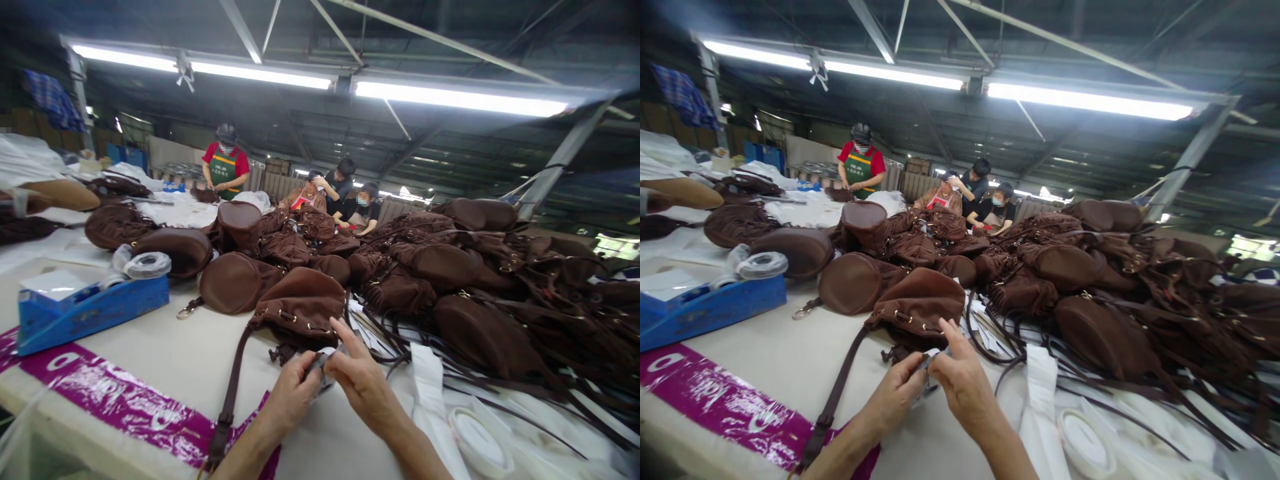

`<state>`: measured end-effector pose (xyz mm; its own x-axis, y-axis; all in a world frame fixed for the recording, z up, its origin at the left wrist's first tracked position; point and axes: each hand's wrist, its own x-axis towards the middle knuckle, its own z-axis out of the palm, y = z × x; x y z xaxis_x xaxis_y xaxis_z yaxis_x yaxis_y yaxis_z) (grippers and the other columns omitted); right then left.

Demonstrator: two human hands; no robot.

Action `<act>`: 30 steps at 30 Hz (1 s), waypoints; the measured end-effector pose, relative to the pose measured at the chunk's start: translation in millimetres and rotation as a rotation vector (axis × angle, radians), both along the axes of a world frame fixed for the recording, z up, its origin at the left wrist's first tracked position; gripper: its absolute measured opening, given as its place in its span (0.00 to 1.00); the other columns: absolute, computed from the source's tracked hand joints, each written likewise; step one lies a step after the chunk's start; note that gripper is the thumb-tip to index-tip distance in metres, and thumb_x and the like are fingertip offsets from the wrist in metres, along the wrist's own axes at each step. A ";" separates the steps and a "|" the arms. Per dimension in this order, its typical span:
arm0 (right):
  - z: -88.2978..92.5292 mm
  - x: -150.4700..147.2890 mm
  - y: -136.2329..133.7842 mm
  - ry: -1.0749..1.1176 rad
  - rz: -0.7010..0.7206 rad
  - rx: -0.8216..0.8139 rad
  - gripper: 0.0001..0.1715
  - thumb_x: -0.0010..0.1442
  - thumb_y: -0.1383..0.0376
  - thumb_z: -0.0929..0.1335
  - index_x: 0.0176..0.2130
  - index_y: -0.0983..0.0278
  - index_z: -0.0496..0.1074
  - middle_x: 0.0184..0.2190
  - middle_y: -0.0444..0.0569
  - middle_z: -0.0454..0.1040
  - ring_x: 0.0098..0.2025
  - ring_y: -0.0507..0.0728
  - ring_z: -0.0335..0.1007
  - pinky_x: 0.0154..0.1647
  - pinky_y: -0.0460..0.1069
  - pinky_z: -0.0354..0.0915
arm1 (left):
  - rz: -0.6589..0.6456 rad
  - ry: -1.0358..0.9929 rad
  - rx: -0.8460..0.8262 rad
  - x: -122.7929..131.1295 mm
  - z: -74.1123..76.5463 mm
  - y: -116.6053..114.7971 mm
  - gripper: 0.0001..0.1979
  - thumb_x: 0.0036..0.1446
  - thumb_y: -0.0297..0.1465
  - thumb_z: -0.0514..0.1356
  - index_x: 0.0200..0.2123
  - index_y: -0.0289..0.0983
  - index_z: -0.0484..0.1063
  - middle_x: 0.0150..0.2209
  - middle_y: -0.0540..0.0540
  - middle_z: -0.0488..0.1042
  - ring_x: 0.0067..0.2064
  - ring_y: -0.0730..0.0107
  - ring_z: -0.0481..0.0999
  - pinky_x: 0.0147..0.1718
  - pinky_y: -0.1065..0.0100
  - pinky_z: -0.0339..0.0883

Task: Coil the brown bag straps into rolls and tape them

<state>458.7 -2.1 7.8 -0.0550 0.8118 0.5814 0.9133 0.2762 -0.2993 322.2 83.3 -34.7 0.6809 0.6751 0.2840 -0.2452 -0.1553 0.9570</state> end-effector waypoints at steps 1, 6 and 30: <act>3.6 1.9 0.2 0.032 0.051 -0.057 0.11 0.61 0.72 0.64 0.33 0.60 0.74 0.61 0.51 0.64 0.64 0.63 0.55 0.61 0.61 0.56 | -0.007 0.009 0.033 -0.2 0.7 -0.1 0.09 0.58 0.34 0.56 0.33 0.34 0.72 0.30 0.49 0.68 0.34 0.69 0.64 0.32 0.71 0.57; 17.6 2.6 -0.6 0.031 0.152 -0.121 0.11 0.64 0.71 0.62 0.35 0.59 0.71 0.45 0.48 0.76 0.52 0.57 0.68 0.58 0.55 0.58 | -0.018 0.019 0.030 0.0 2.3 -0.9 0.11 0.57 0.35 0.54 0.36 0.34 0.72 0.32 0.47 0.69 0.36 0.66 0.65 0.35 0.69 0.59; -2.4 1.4 10.6 0.476 0.004 -0.104 0.33 0.56 0.69 0.67 0.60 0.61 0.61 0.40 0.47 0.79 0.40 0.56 0.75 0.47 0.52 0.69 | 0.023 0.102 0.084 -2.6 -5.1 1.5 0.16 0.59 0.42 0.57 0.37 0.35 0.74 0.32 0.49 0.71 0.36 0.68 0.66 0.35 0.70 0.58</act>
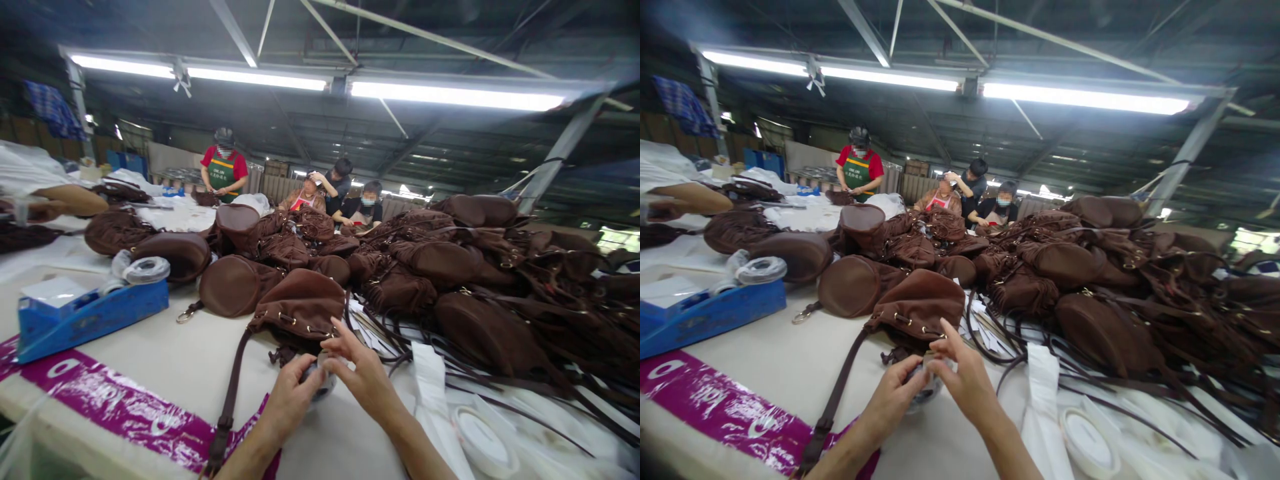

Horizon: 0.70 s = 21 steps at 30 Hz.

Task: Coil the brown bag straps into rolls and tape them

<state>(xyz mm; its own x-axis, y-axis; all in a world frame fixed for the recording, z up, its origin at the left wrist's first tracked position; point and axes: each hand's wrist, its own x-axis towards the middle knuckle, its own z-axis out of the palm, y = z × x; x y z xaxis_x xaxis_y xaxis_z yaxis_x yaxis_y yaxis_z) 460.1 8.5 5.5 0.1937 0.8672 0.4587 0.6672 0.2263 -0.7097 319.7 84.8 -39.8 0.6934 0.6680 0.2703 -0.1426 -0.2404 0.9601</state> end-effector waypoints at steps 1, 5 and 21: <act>1.4 2.8 -1.2 -0.012 0.019 -0.032 0.30 0.56 0.68 0.68 0.58 0.61 0.64 0.43 0.49 0.78 0.42 0.57 0.75 0.48 0.53 0.69 | -0.009 -0.005 -0.010 0.0 0.8 -0.1 0.16 0.59 0.42 0.57 0.37 0.35 0.75 0.33 0.49 0.71 0.36 0.67 0.67 0.35 0.70 0.59; 11.2 7.7 -5.6 -0.132 0.136 -0.069 0.14 0.58 0.69 0.68 0.45 0.60 0.76 0.43 0.49 0.78 0.45 0.58 0.73 0.50 0.53 0.67 | -0.021 -0.020 -0.018 -0.9 7.5 -1.3 0.17 0.57 0.43 0.58 0.36 0.34 0.75 0.33 0.48 0.72 0.37 0.65 0.68 0.37 0.69 0.60; 2.5 -3.7 -14.1 -0.293 0.062 0.035 0.12 0.61 0.72 0.65 0.35 0.59 0.76 0.33 0.46 0.77 0.37 0.55 0.71 0.46 0.52 0.65 | -0.003 0.129 0.198 -6.0 9.8 -7.9 0.11 0.53 0.36 0.61 0.39 0.37 0.72 0.35 0.49 0.72 0.39 0.64 0.68 0.39 0.68 0.60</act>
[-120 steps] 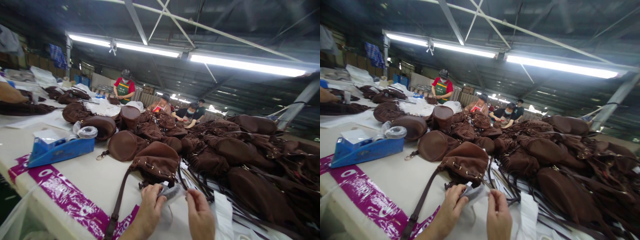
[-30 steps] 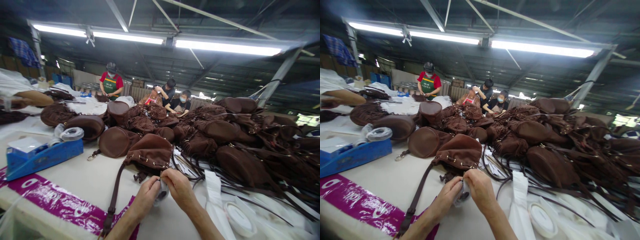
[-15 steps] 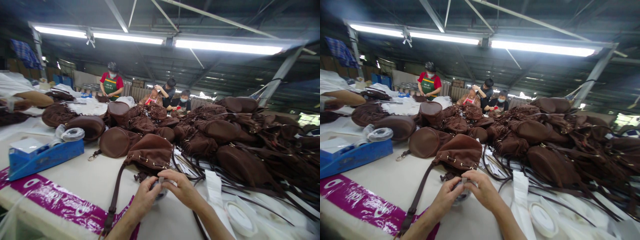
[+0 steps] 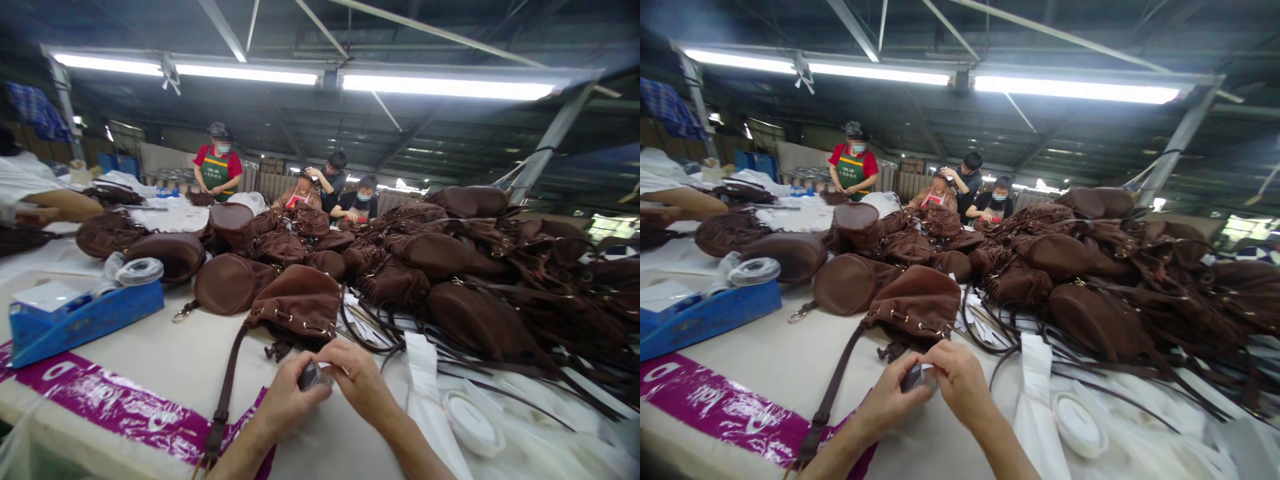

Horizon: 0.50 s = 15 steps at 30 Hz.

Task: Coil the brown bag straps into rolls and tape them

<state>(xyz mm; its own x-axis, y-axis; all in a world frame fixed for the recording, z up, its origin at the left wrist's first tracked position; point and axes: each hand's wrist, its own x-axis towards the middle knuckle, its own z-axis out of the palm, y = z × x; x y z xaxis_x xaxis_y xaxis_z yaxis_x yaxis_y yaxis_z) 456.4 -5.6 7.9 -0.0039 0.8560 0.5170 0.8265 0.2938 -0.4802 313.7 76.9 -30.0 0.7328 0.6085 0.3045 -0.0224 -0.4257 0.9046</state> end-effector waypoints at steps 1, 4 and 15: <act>1.9 -1.8 -1.2 -0.112 -0.031 0.035 0.12 0.60 0.72 0.64 0.34 0.59 0.75 0.32 0.45 0.76 0.36 0.55 0.71 0.50 0.55 0.63 | 0.035 0.015 0.035 -1.4 1.1 -1.3 0.11 0.53 0.36 0.61 0.39 0.38 0.71 0.36 0.48 0.72 0.40 0.63 0.68 0.40 0.68 0.60; 5.3 -6.2 -3.2 -0.303 -0.085 0.121 0.12 0.60 0.73 0.63 0.33 0.59 0.73 0.28 0.43 0.74 0.34 0.55 0.69 0.60 0.60 0.51 | 0.096 0.039 0.123 -5.1 5.8 -4.9 0.10 0.58 0.38 0.56 0.40 0.39 0.68 0.38 0.46 0.72 0.43 0.61 0.67 0.45 0.64 0.59; -12.3 -7.0 4.7 -0.307 -0.108 0.272 0.15 0.59 0.75 0.60 0.35 0.58 0.71 0.27 0.42 0.71 0.32 0.54 0.68 0.58 0.57 0.54 | 0.009 0.065 -0.059 4.4 1.1 2.5 0.10 0.56 0.36 0.53 0.31 0.39 0.71 0.32 0.48 0.72 0.39 0.62 0.67 0.43 0.67 0.60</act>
<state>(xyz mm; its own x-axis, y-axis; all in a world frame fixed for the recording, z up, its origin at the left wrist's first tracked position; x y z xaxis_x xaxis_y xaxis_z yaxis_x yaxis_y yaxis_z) 449.5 -0.9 -4.4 -0.1105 0.6922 0.7132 0.9521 0.2795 -0.1237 318.1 79.5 -28.9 0.7443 0.6309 0.2193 0.0412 -0.3711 0.9277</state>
